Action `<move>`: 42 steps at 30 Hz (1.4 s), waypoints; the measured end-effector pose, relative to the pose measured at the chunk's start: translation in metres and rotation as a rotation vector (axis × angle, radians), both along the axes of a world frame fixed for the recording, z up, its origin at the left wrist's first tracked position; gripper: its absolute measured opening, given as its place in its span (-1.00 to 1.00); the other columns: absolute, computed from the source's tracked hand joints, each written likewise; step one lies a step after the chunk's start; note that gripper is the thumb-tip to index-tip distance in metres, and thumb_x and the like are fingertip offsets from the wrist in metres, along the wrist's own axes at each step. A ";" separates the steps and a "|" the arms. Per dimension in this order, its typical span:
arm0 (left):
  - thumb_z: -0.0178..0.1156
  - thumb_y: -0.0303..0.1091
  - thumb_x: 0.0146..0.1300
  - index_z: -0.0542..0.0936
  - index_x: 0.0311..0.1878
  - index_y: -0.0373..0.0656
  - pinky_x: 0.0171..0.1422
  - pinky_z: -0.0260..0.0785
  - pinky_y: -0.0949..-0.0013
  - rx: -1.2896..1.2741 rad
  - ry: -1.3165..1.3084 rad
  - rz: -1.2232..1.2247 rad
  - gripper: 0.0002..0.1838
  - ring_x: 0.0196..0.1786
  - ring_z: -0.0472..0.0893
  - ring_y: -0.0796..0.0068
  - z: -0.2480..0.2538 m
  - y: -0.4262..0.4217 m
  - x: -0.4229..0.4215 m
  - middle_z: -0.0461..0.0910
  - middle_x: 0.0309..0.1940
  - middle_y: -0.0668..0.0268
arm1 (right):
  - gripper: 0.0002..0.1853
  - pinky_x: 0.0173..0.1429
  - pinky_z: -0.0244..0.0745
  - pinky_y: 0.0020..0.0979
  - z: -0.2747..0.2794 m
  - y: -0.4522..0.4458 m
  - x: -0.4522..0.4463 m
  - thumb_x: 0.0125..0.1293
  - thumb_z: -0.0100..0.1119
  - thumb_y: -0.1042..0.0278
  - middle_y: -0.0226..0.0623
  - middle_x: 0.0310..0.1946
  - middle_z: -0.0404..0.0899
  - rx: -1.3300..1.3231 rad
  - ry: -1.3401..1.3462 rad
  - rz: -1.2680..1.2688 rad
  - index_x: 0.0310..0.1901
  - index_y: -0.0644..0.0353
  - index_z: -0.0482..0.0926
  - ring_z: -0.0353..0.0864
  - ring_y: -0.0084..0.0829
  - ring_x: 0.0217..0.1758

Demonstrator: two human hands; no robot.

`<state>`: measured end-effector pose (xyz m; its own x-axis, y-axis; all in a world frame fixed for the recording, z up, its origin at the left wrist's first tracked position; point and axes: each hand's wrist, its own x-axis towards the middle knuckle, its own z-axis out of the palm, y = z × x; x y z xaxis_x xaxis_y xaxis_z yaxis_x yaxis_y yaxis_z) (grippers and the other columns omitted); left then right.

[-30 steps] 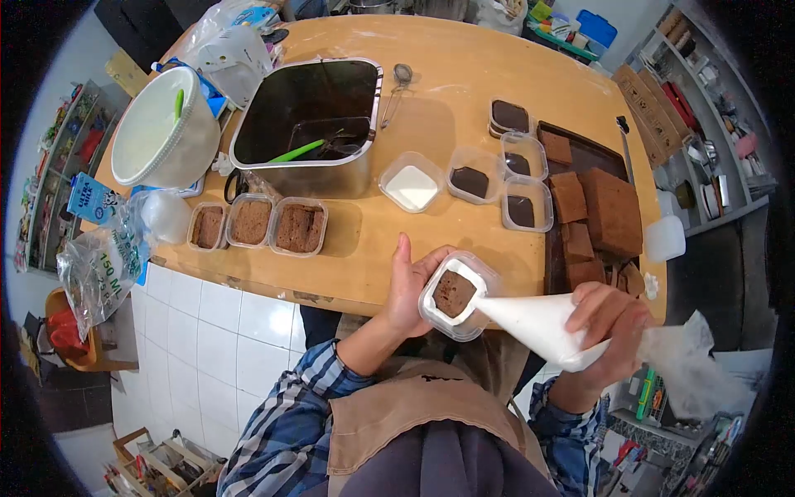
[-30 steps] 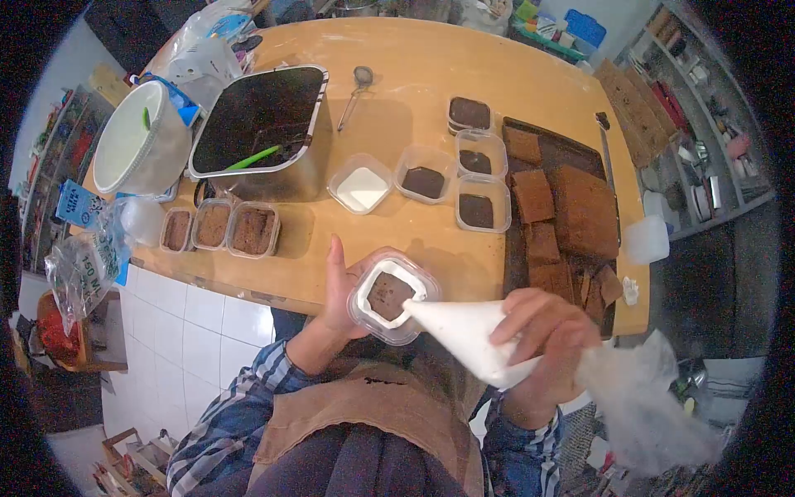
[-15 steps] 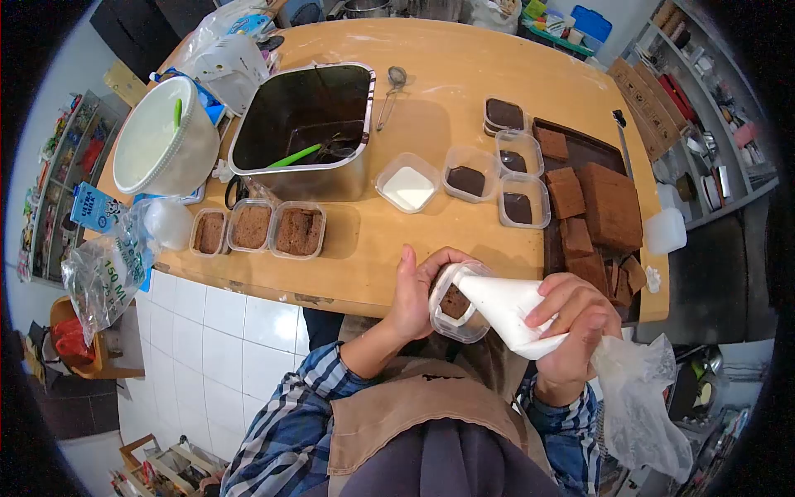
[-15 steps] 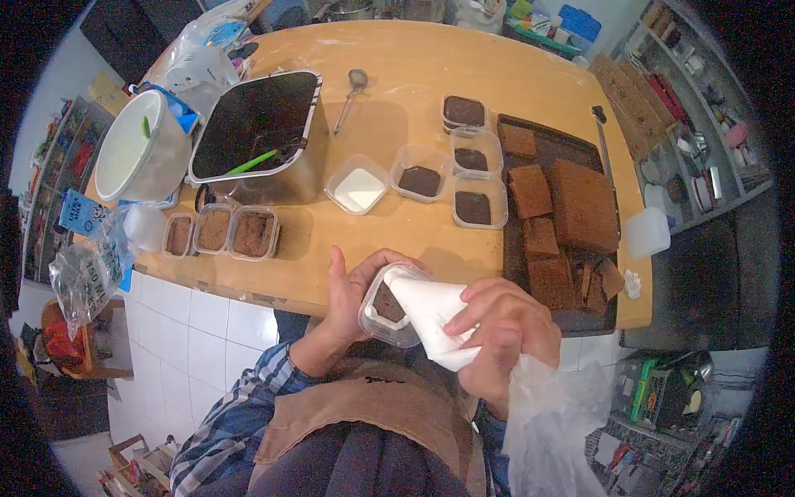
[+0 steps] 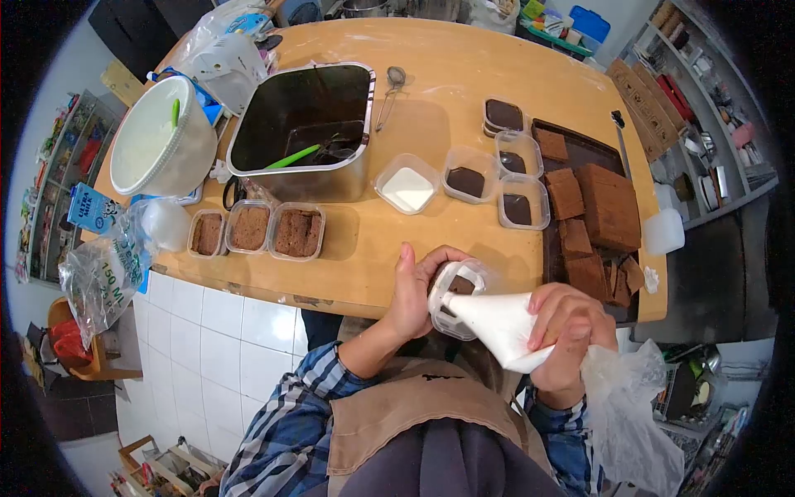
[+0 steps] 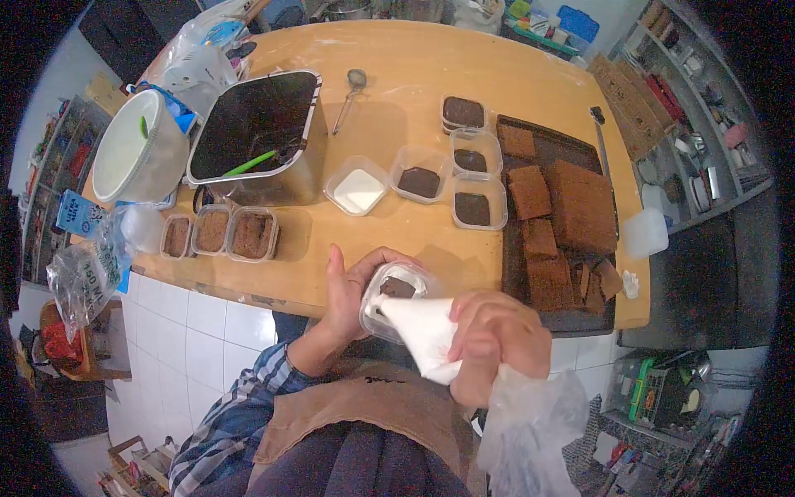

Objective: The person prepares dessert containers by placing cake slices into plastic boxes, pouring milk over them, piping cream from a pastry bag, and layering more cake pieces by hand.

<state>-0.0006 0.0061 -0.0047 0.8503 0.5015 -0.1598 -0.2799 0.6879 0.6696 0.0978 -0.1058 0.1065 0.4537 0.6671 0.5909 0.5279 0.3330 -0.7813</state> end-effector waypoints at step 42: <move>-0.59 0.42 0.14 0.39 -0.14 -0.30 0.05 0.33 0.27 0.048 0.003 0.038 -0.10 -0.09 0.50 0.27 -0.001 -0.001 -0.001 0.49 -0.18 0.06 | -0.48 -0.55 0.26 -0.42 -0.008 -0.011 0.015 0.34 -0.21 0.10 -0.31 -0.87 0.21 -0.144 -0.149 -0.227 -0.75 0.22 0.20 0.30 -0.39 -0.72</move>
